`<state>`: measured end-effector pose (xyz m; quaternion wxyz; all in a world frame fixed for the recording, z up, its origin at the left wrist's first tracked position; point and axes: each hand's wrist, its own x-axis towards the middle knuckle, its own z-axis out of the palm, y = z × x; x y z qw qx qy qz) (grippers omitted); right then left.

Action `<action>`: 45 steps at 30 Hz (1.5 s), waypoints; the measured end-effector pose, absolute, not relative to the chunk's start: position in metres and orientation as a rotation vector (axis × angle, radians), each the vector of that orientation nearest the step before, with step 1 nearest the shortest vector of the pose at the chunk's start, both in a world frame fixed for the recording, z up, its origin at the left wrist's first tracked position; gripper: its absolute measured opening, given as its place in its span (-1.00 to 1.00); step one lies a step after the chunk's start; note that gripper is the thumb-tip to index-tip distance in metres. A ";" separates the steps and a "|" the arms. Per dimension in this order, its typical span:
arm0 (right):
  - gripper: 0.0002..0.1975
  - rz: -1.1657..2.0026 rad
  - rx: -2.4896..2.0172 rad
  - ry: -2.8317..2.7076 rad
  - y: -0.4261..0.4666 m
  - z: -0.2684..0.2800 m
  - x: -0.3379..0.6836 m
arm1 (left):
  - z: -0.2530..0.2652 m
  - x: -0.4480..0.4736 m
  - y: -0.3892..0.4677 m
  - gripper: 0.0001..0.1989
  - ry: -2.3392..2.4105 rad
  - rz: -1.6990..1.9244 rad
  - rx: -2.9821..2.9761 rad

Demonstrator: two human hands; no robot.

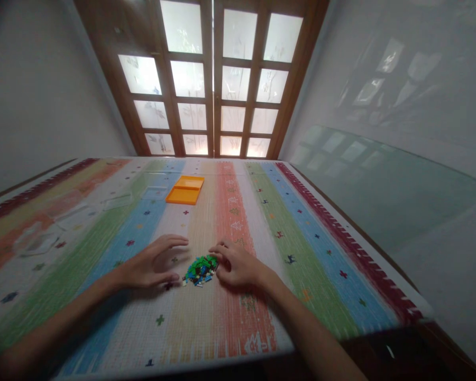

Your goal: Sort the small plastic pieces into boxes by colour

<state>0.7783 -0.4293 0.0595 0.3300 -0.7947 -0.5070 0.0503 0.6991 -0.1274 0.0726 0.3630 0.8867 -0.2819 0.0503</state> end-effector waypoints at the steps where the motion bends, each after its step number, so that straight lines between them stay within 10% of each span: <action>1: -0.52 0.142 -2.081 -1.322 -0.428 0.058 0.778 | 0.069 0.698 -0.127 -0.28 -0.773 0.106 2.304; 19: -0.75 0.010 -1.829 -0.631 -0.406 0.042 0.781 | 0.037 0.684 -0.186 -0.15 -0.566 0.213 2.359; 45: -0.51 -0.032 -1.664 -0.499 -0.411 0.027 0.792 | 0.057 0.712 -0.198 -0.53 -0.912 0.190 2.393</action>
